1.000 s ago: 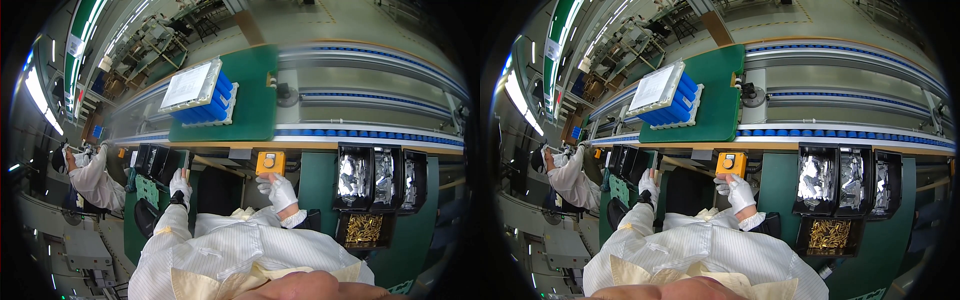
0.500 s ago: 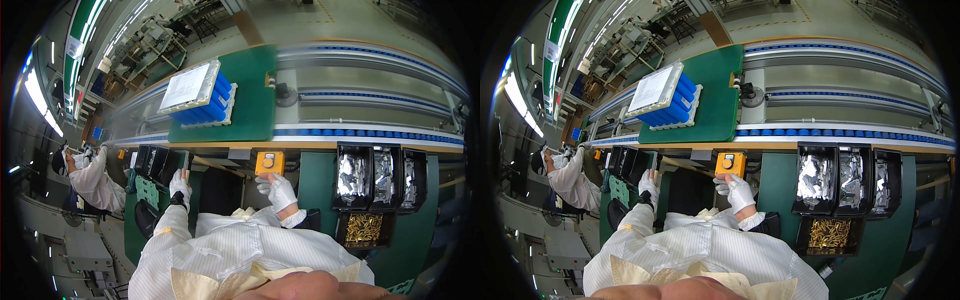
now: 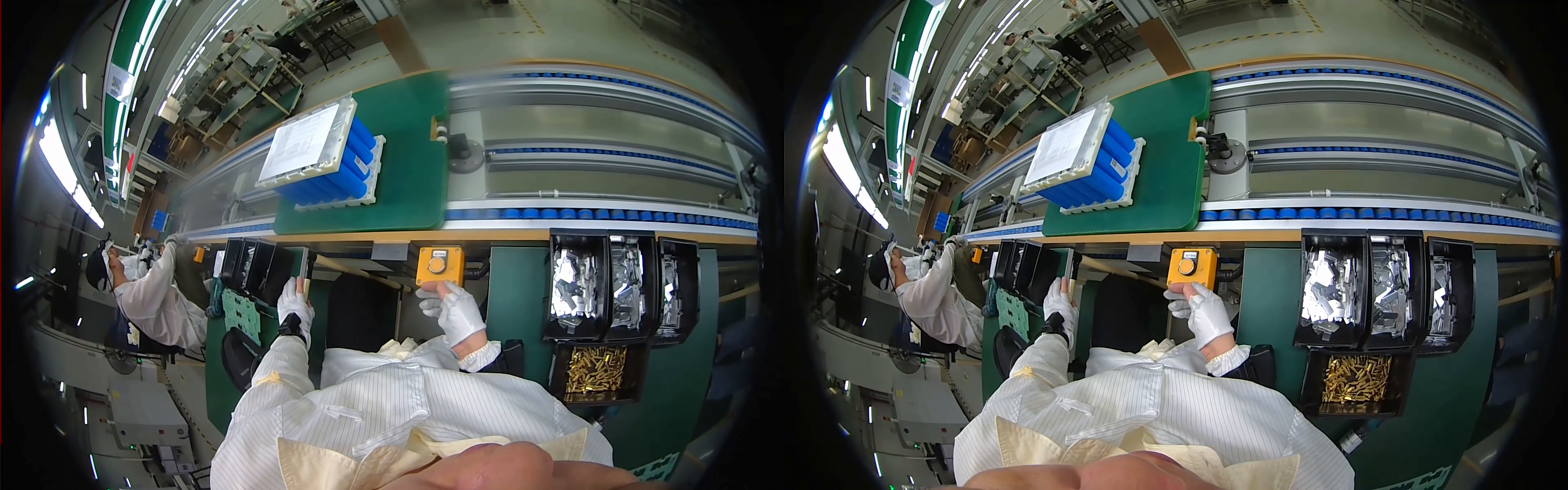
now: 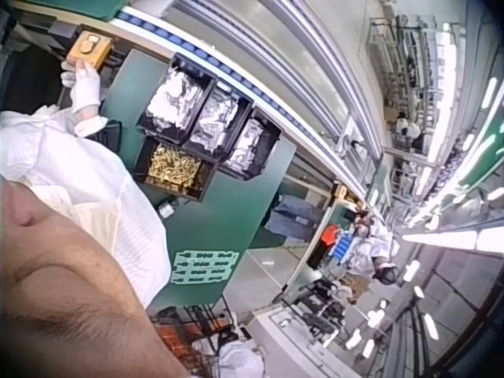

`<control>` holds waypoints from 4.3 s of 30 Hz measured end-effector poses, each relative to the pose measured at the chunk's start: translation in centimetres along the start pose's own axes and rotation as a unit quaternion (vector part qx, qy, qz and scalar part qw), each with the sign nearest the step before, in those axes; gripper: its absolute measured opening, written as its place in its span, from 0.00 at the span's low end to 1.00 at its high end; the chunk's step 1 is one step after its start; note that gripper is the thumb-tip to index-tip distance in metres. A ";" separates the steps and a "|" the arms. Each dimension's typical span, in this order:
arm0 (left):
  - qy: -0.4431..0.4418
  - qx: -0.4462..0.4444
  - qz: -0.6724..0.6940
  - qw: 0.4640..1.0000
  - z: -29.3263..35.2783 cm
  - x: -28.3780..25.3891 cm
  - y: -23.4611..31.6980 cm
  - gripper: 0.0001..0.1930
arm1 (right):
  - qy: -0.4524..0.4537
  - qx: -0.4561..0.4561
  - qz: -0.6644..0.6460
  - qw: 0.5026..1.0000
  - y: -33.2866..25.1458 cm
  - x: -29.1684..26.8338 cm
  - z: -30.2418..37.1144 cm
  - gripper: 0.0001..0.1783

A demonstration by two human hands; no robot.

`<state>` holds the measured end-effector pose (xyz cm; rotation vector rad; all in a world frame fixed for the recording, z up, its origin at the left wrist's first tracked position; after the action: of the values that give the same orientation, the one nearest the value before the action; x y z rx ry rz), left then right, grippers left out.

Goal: Assemble battery packs and circuit boards at an industrial workbench.

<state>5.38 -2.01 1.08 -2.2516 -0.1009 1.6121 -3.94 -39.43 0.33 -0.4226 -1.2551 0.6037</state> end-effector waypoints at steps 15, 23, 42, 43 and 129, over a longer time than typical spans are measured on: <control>0.008 0.002 0.035 0.999 -0.5 -0.8 0.0 0.40 | 0.015 -0.028 0.038 0.999 0.0 0.0 -0.4 0.18; -0.006 -0.034 0.088 0.996 -1.2 -3.7 0.1 0.32 | 0.022 -0.014 -0.024 0.999 1.8 -1.7 -1.2 0.19; 0.044 -0.057 0.140 0.988 -1.3 -2.2 -1.1 0.27 | 0.031 -0.002 0.060 0.998 2.4 -0.7 -0.7 0.21; 0.038 -0.061 0.139 0.988 -1.4 -2.0 -1.1 0.27 | 0.029 -0.003 0.060 0.998 2.4 -0.6 -0.7 0.21; 0.060 0.018 0.132 0.989 -2.8 -1.5 0.4 0.39 | 0.022 -0.009 0.092 0.995 1.8 -0.2 -0.5 0.20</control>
<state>7.40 -3.49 3.11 -2.4078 0.2674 1.5827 -3.82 -38.17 -1.05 -0.5683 -1.1884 0.7355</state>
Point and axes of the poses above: each hand's wrist, its own z-axis away from the middle knuckle, its own x-axis out of the palm, y = z × x, the point moved 6 cm from there along -z, towards the middle knuckle, and after that the axes turned 6 degrees about -x, right-handed, at the moved point
